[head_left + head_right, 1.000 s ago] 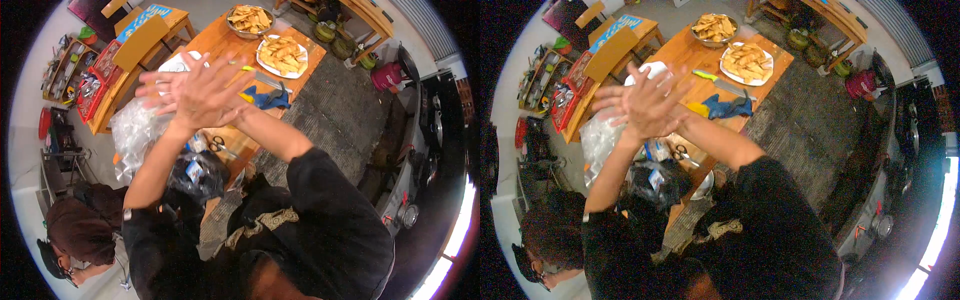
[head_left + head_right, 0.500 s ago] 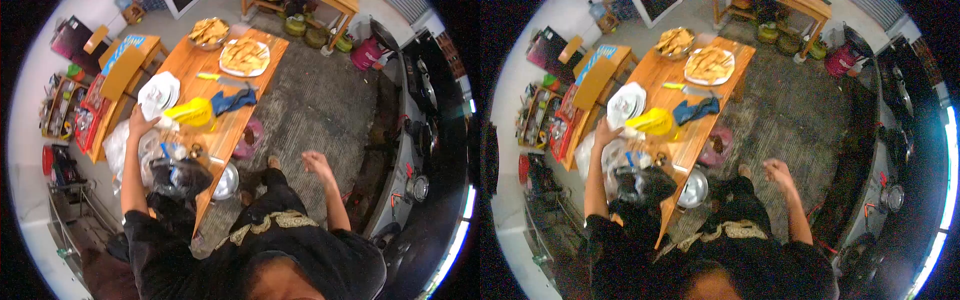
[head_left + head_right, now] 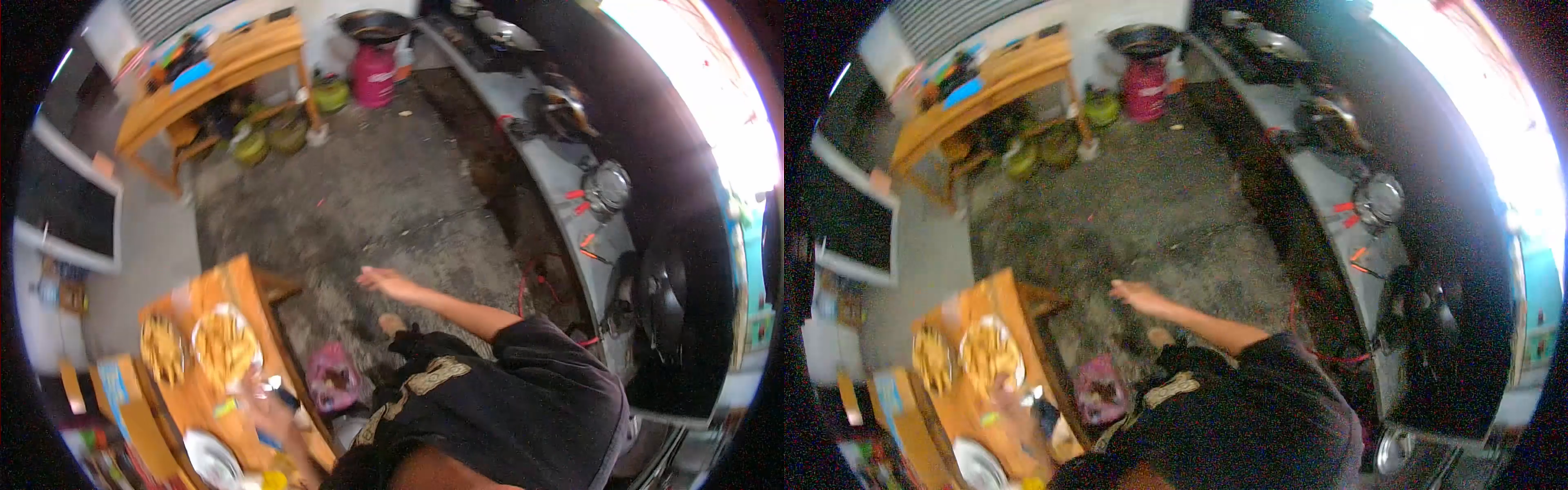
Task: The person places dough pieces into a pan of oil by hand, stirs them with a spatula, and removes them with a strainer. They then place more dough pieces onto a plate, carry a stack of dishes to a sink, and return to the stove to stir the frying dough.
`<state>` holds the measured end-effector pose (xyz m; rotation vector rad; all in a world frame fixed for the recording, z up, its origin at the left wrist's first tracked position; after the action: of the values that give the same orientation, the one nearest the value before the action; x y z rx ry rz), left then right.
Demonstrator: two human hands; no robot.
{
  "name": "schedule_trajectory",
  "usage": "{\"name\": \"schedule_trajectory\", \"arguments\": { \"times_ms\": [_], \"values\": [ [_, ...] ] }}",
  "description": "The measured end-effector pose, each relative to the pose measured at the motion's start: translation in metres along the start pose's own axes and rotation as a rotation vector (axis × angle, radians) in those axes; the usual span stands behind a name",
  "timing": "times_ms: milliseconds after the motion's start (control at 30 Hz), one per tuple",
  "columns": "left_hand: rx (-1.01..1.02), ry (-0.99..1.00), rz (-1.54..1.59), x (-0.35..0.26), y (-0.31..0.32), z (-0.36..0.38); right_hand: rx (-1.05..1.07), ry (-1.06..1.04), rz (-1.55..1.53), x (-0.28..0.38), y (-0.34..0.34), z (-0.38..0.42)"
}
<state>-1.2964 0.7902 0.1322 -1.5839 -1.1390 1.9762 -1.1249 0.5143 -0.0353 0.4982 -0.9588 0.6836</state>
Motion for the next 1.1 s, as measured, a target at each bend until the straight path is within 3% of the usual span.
{"name": "schedule_trajectory", "arguments": {
  "times_ms": [33, 67, 100, 133, 200, 233, 300, 333, 400, 433, 467, 533, 567, 600, 633, 667, 700, 733, 767, 800, 833, 867, 900, 933, 1067, 1100],
  "values": [
    [0.250, 0.037, -0.325, -0.036, 0.060, -0.037, 0.071, -0.084, -0.136, 0.024, -0.002, -0.017],
    [0.107, 0.493, 0.153, -0.089, 0.091, -0.061, 0.172, -0.080, -0.303, 0.029, 0.001, -0.046],
    [0.185, 0.658, -0.015, -0.135, 0.127, -0.083, 0.288, -0.124, -0.540, 0.056, 0.009, -0.052],
    [0.257, 0.819, -0.191, -0.164, 0.156, -0.100, 0.563, -0.175, -0.934, 0.081, 0.025, -0.062],
    [0.073, 0.766, -0.231, -0.141, 0.187, -0.146, 0.778, -0.487, -1.013, 0.103, 0.016, -0.086],
    [-0.015, 0.746, -0.253, -0.123, 0.196, -0.173, 0.611, -0.409, -0.952, 0.123, -0.006, -0.086],
    [0.347, 0.311, 0.442, -0.069, 0.222, -0.244, 0.271, -0.236, -0.844, 0.175, -0.047, -0.050],
    [0.431, 0.048, 0.793, -0.051, 0.236, -0.269, 0.323, -0.313, -0.777, 0.195, -0.061, -0.051],
    [0.722, -0.103, 1.350, -0.058, 0.270, -0.304, 0.428, -0.470, -0.608, 0.230, -0.092, -0.061],
    [0.904, -0.133, 1.615, -0.076, 0.287, -0.317, 0.170, -0.505, -0.141, 0.239, -0.109, -0.076],
    [1.109, -0.091, 1.826, -0.102, 0.303, -0.332, -0.130, -0.677, 0.462, 0.244, -0.127, -0.092],
    [1.486, 0.019, 2.102, -0.156, 0.326, -0.369, -0.371, -0.784, 0.997, 0.233, -0.151, -0.130],
    [1.538, -0.030, 2.126, -0.183, 0.336, -0.397, -0.401, -0.781, 0.960, 0.223, -0.185, -0.147],
    [1.552, -0.128, 2.111, -0.208, 0.342, -0.424, -0.432, -0.776, 0.911, 0.209, -0.217, -0.156],
    [1.374, -0.423, 2.067, -0.238, 0.328, -0.449, -0.471, -0.772, 0.854, 0.202, -0.244, -0.158],
    [1.171, -0.683, 1.995, -0.266, 0.312, -0.473, -0.450, -0.515, 0.875, 0.198, -0.280, -0.154],
    [1.414, -0.282, 1.940, -0.273, 0.315, -0.506, -0.653, -0.482, 0.921, 0.188, -0.311, -0.140],
    [1.249, -0.358, 2.034, -0.308, 0.305, -0.531, -0.726, -0.182, 0.840, 0.143, -0.340, -0.141],
    [1.316, -0.266, 2.112, -0.322, 0.311, -0.564, -0.596, 0.338, 0.545, 0.075, -0.378, -0.148],
    [1.379, -0.162, 2.194, -0.333, 0.316, -0.602, -0.732, 0.334, 0.277, 0.010, -0.415, -0.145],
    [1.321, -0.117, 2.114, -0.342, 0.327, -0.635, -0.812, 0.324, 0.459, 0.044, -0.434, -0.108],
    [1.256, -0.077, 2.044, -0.351, 0.342, -0.664, -0.991, 0.331, 0.561, 0.014, -0.467, -0.096],
    [0.999, -0.167, 1.949, -0.341, 0.369, -0.697, -0.987, 0.305, 0.391, -0.003, -0.503, -0.084],
    [0.908, -0.222, 1.823, -0.321, 0.406, -0.730, -1.041, 0.330, 0.328, 0.000, -0.537, -0.068],
    [0.723, -0.532, 1.842, -0.288, 0.509, -0.771, -1.365, 0.190, 0.364, 0.023, -0.704, -0.027],
    [0.659, -0.589, 1.773, -0.266, 0.537, -0.776, -1.461, 0.173, 0.376, 0.060, -0.739, -0.014]
  ]
}}
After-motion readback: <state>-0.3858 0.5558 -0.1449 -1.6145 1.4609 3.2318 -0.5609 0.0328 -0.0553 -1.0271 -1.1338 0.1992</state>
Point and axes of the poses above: each hand's wrist, its own z-axis away from the middle knuckle, its own y-axis out of the palm, x = y × z, the point moved 5 cm from there along -z, towards the middle knuckle, and after that the axes turned 14 degrees about x, right-handed, at the moved point
